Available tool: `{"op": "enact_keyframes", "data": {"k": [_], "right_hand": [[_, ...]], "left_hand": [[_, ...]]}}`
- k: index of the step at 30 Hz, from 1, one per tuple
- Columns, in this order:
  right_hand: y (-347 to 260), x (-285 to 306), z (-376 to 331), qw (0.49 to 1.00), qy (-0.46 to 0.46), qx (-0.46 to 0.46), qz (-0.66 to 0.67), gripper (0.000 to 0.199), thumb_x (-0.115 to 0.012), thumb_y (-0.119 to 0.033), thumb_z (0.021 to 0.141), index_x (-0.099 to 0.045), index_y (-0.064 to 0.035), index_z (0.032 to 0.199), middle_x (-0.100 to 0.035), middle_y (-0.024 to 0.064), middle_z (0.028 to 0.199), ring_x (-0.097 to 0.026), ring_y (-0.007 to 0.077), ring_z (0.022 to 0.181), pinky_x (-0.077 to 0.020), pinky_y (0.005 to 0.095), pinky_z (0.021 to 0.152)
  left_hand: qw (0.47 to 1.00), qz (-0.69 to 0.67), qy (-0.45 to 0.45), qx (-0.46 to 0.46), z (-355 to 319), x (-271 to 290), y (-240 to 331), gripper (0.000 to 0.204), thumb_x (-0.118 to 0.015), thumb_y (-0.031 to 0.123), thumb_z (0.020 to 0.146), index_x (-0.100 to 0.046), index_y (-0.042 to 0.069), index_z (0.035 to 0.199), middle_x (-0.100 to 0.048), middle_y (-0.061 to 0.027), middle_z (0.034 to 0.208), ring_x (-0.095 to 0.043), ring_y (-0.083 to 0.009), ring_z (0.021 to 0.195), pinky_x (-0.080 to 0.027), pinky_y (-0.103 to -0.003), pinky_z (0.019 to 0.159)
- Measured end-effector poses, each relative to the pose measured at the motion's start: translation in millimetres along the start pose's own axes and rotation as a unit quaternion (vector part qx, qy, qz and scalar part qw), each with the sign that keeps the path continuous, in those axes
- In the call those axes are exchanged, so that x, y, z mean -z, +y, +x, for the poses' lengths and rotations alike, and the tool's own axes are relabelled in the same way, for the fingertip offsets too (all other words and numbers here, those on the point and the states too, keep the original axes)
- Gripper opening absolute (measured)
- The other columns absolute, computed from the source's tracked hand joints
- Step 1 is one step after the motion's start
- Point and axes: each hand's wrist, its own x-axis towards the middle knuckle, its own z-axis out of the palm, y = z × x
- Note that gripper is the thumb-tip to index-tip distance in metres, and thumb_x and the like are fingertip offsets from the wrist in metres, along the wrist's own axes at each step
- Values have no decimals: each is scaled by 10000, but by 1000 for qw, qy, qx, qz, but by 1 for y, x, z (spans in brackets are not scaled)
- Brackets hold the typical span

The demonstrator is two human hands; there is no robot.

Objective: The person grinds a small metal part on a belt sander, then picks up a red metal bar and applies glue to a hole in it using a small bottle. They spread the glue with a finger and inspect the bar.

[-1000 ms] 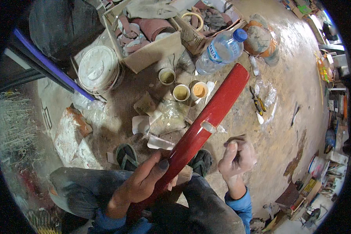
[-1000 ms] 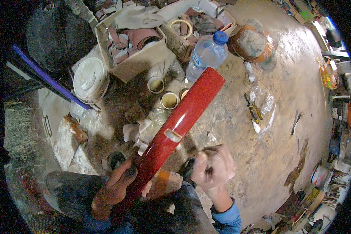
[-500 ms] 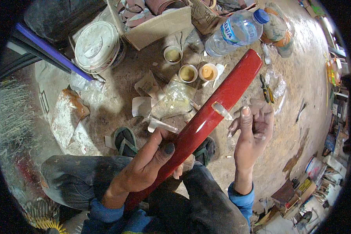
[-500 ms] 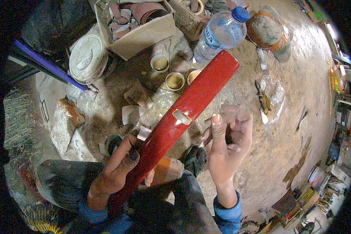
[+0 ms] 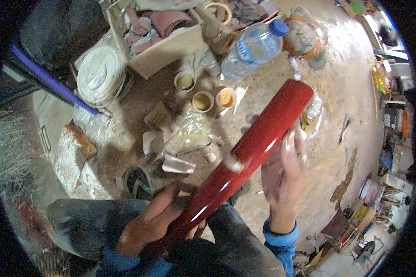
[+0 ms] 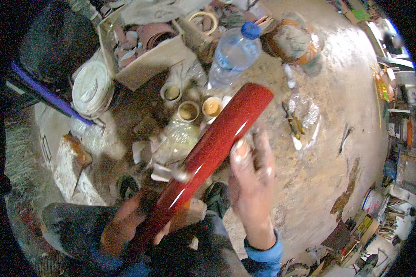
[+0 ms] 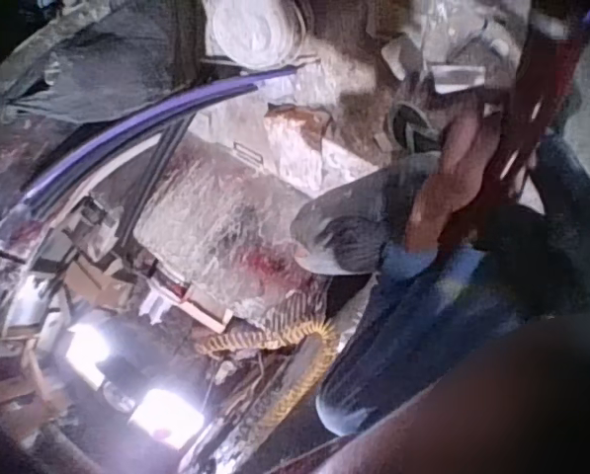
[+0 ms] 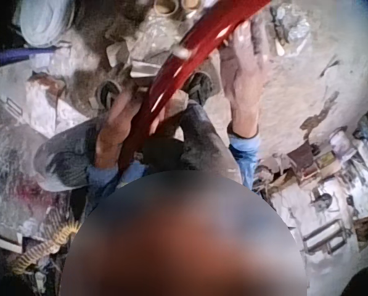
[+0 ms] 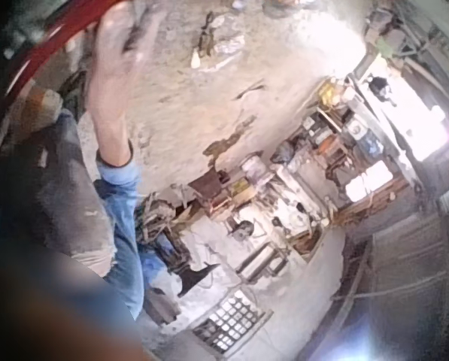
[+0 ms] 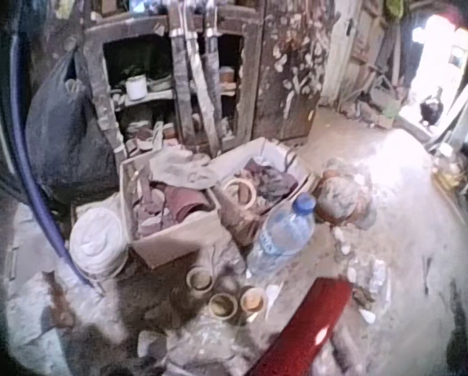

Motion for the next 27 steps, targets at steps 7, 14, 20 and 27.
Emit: {"op": "enact_keyframes", "data": {"k": [7,14,20,27], "right_hand": [[-37,-5,-41,994,-45,72,-65,663,-592,-321,899,-332,31,1398,-543,330,1205,-620,377,1021,-536,463,867],[-42,-12,-64,996,39,54,-54,749,-692,-385,847,-345,28,1366,-627,287,1068,-672,355,865,-585,428,735],[-35,-21,-75,991,-18,27,-133,739,-720,-284,857,-280,3,1377,-604,157,1023,-650,238,903,-541,352,760],[1,12,-62,953,-159,79,-246,954,-787,-222,805,-124,27,1444,-571,139,1082,-598,205,915,-488,355,825]], "left_hand": [[986,104,-129,23,-31,-9,12,363,-495,159,997,-316,58,1297,-604,-179,1144,-636,-209,927,-510,-349,822],[988,81,-127,-18,-42,-18,0,340,-545,49,960,-333,47,1225,-602,-177,1162,-646,-219,973,-495,-373,875],[969,217,-104,-62,-40,-28,-1,331,-546,104,972,-331,33,1215,-593,-193,1143,-650,-221,906,-511,-385,847],[995,-44,-70,-46,-5,-23,-14,433,-501,334,995,-330,44,1267,-616,-224,1025,-641,-240,684,-532,-350,556]]}}
